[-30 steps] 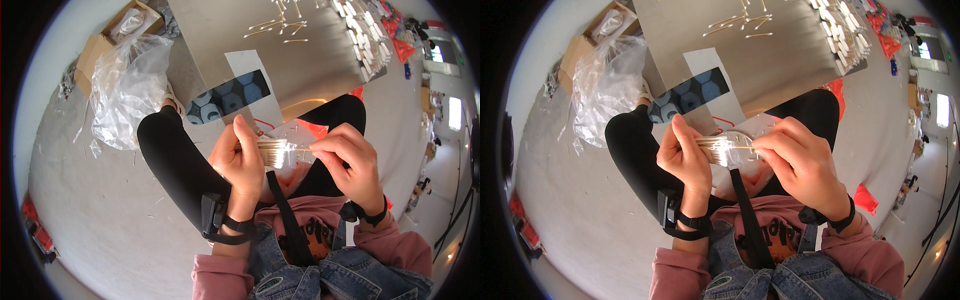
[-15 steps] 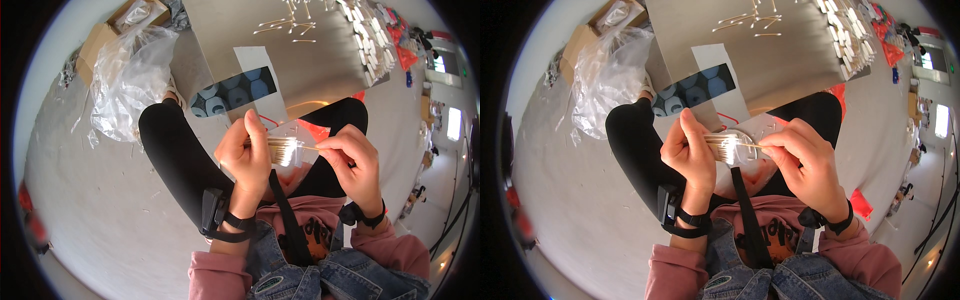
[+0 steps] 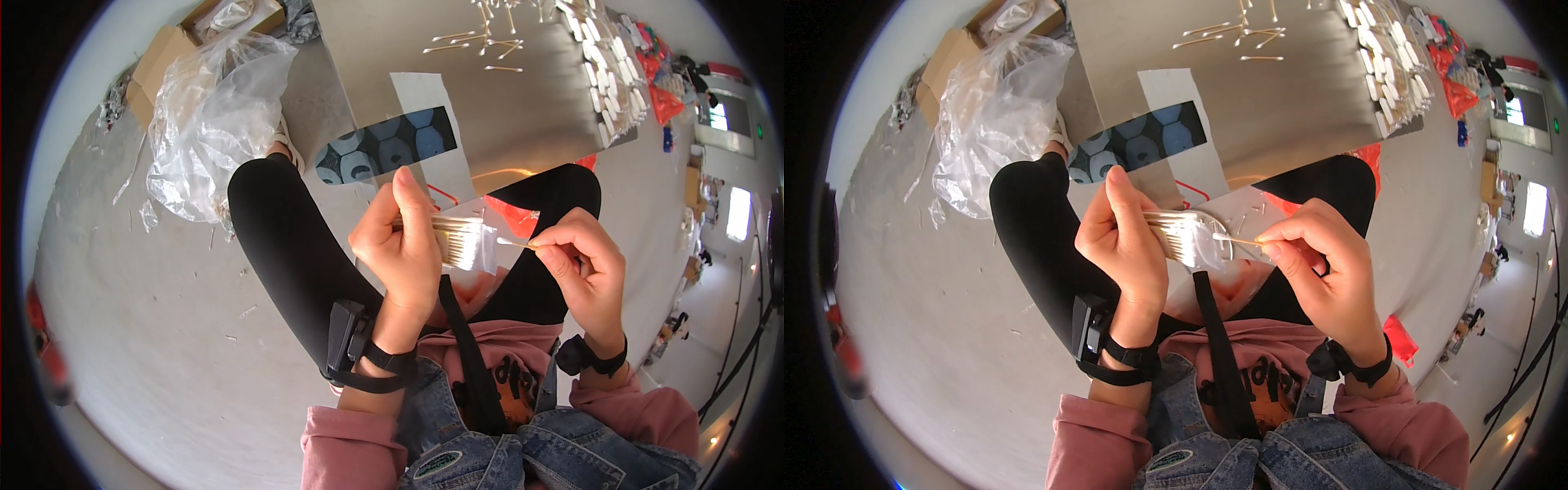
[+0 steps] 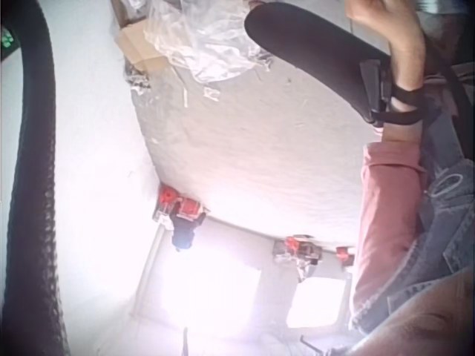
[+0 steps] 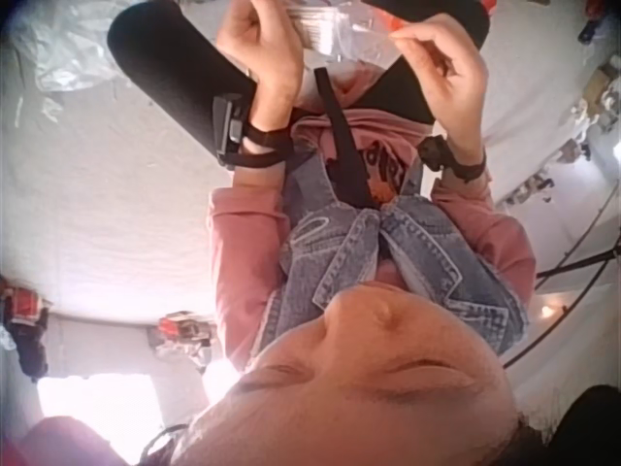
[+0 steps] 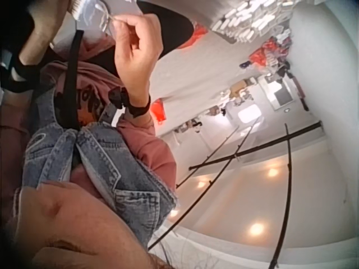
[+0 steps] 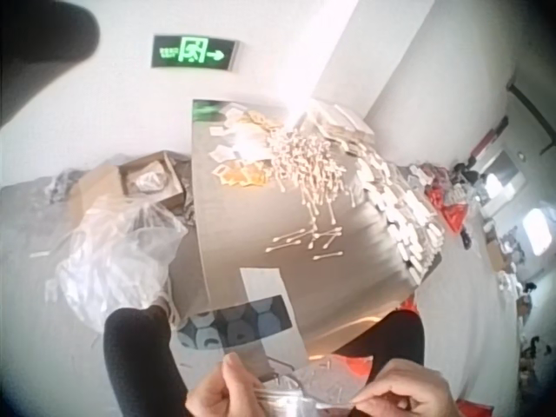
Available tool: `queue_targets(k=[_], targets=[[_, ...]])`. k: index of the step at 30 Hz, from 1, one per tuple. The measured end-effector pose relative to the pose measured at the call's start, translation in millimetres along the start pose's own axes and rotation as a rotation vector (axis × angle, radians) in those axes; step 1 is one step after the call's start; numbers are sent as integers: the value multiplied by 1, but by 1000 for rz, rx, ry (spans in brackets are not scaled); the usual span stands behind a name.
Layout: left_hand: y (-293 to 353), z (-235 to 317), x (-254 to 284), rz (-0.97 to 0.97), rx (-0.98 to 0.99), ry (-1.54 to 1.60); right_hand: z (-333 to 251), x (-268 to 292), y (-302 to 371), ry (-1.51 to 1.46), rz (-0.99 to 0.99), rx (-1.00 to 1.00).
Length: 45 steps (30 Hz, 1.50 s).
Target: Manually counting and packaging cotton swabs into small plastic bags.
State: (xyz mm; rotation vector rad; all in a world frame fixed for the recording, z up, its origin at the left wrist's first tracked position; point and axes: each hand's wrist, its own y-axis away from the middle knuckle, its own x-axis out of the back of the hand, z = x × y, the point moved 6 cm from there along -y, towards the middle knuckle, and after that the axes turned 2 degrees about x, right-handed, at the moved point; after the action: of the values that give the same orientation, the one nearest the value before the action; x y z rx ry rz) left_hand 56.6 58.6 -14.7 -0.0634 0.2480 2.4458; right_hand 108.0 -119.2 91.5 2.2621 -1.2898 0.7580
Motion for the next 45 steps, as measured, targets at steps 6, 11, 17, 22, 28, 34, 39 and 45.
queue_targets(k=[6,11,17,22,28,34,39,45], targets=[[-3,-19,-3,-36,195,276,-24,-8,-4,85,-27,130],[-6,-33,-4,-49,268,376,-47,-5,-7,115,-3,220],[-5,-37,-13,-115,325,481,-52,-14,-7,215,10,354],[-5,-33,-12,-131,342,485,-56,-22,-5,278,32,411],[-4,-32,-13,-107,376,495,-56,-24,-5,392,97,433],[-5,-30,-8,-62,333,413,-53,-24,-8,303,74,416],[-4,-21,-3,-3,170,251,-40,-17,-13,175,21,295],[-1,-4,-2,40,5,22,-14,-14,-15,-42,-58,55]])
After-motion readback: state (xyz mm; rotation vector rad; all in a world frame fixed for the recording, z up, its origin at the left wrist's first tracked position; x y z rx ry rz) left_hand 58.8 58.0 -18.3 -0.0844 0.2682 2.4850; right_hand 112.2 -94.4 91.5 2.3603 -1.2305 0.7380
